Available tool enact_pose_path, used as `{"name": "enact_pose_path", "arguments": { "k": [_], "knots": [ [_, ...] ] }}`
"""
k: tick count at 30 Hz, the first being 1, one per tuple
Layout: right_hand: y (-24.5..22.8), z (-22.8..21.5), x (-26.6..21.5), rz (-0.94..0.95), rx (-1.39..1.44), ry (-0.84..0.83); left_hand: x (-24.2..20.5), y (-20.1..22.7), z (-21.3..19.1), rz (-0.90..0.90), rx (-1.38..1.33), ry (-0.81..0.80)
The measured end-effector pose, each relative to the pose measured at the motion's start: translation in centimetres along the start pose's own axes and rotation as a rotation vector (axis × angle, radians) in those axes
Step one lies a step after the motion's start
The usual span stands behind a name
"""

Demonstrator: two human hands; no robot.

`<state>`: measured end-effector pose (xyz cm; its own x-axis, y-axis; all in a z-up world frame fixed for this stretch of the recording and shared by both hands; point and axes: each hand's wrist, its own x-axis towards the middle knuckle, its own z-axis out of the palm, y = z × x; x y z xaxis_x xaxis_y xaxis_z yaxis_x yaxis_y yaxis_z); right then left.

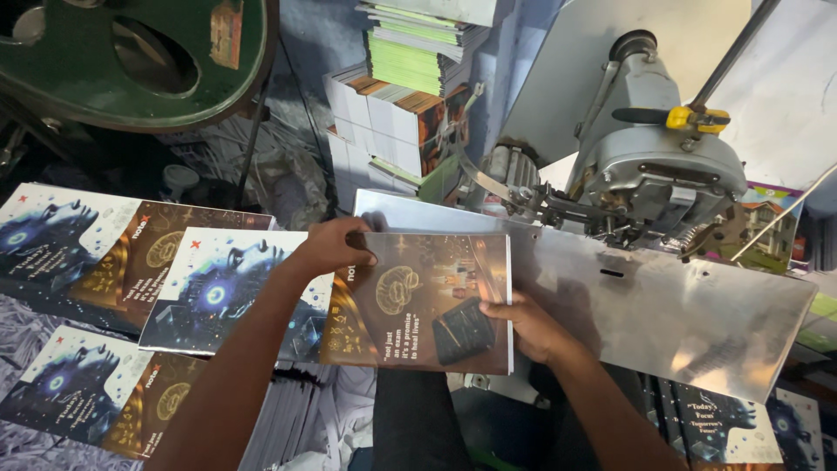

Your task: The person repeatedly picks up printed book covers, aligns them with a stack of pages, and feeds them into a binding machine. The person then removes the bound books and places them in a growing pile.

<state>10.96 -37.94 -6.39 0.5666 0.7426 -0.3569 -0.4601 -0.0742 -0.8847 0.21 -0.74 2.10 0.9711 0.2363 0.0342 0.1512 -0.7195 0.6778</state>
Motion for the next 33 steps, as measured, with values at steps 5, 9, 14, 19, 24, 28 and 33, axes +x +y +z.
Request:
{"name": "enact_pose_path", "arguments": {
  "k": [5,9,14,19,24,28,33],
  "knots": [
    [-0.2,0.3,-0.2,0.030,-0.002,0.025,-0.1,0.2,0.0,0.052,0.072,0.026],
    [-0.3,1.1,-0.9,-0.073,0.010,-0.003,-0.2,0.0,-0.1,0.034,-0.007,0.006],
    [-0.3,3.1,-3.0,-0.359,-0.080,0.193,-0.3,-0.4,-0.2,0.060,-0.183,0.026],
    [2.7,2.0,-4.3,-0.242,0.073,0.116,-0.5,-0.4,-0.3,0.044,-0.223,0.011],
    [4.3,2.0,-6.1,0.072,0.059,0.092,-0.6,-0.6,0.3,0.071,-0.277,-0.004],
    [5.0,2.6,-6.1,0.029,0.043,0.101,-0.4,-0.4,0.3,0.074,-0.249,0.004],
    [5.7,2.0,-6.0,-0.084,0.025,0.139,-0.5,1.7,-1.0,0.064,-0.064,0.025]
  ]
}}
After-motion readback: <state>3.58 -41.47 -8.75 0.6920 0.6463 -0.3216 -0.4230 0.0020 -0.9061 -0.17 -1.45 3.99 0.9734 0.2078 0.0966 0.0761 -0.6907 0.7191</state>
